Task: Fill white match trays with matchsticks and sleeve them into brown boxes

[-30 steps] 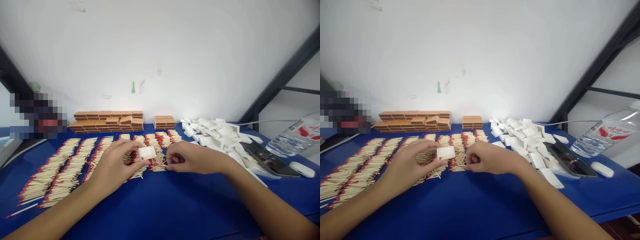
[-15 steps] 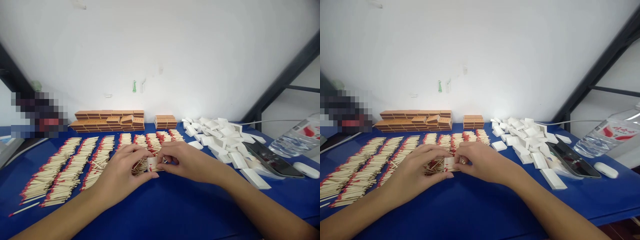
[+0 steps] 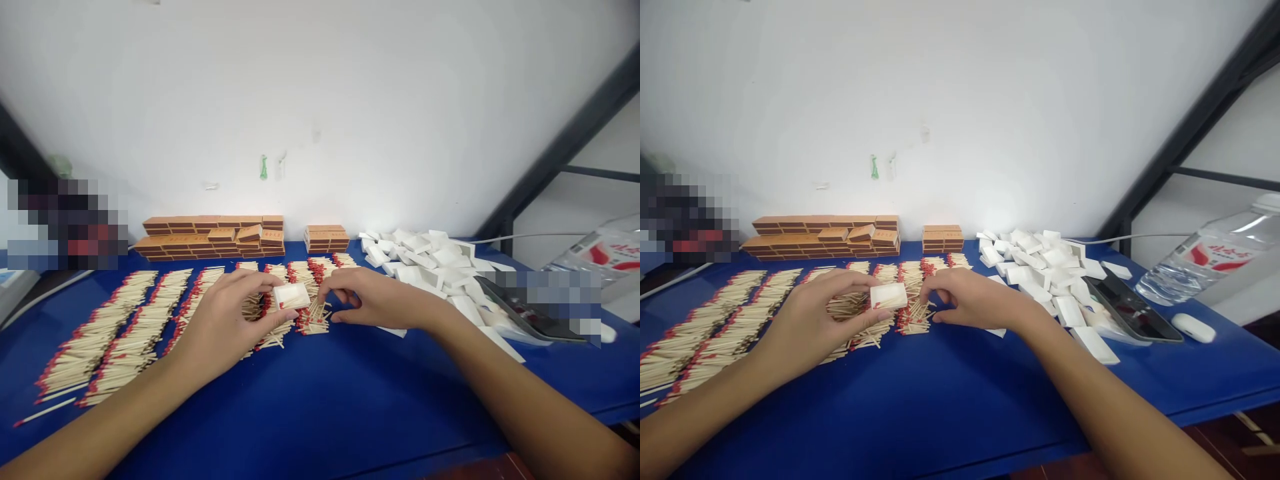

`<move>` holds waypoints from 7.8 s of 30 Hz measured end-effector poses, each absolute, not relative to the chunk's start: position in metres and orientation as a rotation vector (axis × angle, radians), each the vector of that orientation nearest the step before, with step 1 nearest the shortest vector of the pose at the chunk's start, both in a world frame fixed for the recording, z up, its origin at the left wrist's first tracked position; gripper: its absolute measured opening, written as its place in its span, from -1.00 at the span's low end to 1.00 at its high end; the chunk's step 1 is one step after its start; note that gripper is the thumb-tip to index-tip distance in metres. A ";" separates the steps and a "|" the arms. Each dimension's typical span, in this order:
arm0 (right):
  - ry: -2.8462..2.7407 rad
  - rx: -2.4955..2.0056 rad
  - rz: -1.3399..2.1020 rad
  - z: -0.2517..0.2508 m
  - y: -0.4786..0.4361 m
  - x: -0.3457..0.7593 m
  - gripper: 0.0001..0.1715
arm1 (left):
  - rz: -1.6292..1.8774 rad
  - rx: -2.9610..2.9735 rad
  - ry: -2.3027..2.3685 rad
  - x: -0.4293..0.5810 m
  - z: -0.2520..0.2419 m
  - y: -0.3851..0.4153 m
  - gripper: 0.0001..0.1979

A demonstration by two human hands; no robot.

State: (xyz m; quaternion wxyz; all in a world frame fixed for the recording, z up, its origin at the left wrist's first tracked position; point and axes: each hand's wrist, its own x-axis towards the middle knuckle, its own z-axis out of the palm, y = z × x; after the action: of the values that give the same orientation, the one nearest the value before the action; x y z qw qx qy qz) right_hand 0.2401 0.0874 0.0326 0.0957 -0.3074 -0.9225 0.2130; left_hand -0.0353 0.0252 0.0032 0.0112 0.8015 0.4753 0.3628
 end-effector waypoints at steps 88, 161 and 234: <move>-2.669 -0.931 0.426 0.021 0.089 0.235 -0.82 | 1.177 2.579 1.543 -0.036 0.004 0.027 -0.63; -2.687 -1.058 0.489 0.022 0.077 0.229 -0.84 | 1.168 2.436 1.603 -0.032 0.005 0.024 -0.63; -2.565 -1.056 0.251 0.033 0.078 0.234 -0.90 | 1.205 2.331 1.609 -0.030 0.007 0.022 -0.64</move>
State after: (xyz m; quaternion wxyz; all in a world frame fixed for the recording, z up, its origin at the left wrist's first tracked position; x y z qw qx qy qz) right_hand 0.2345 0.0779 0.0334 0.1773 -0.3732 -0.9063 0.0888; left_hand -0.0304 0.0225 0.0075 0.0316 0.7568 0.5225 0.3914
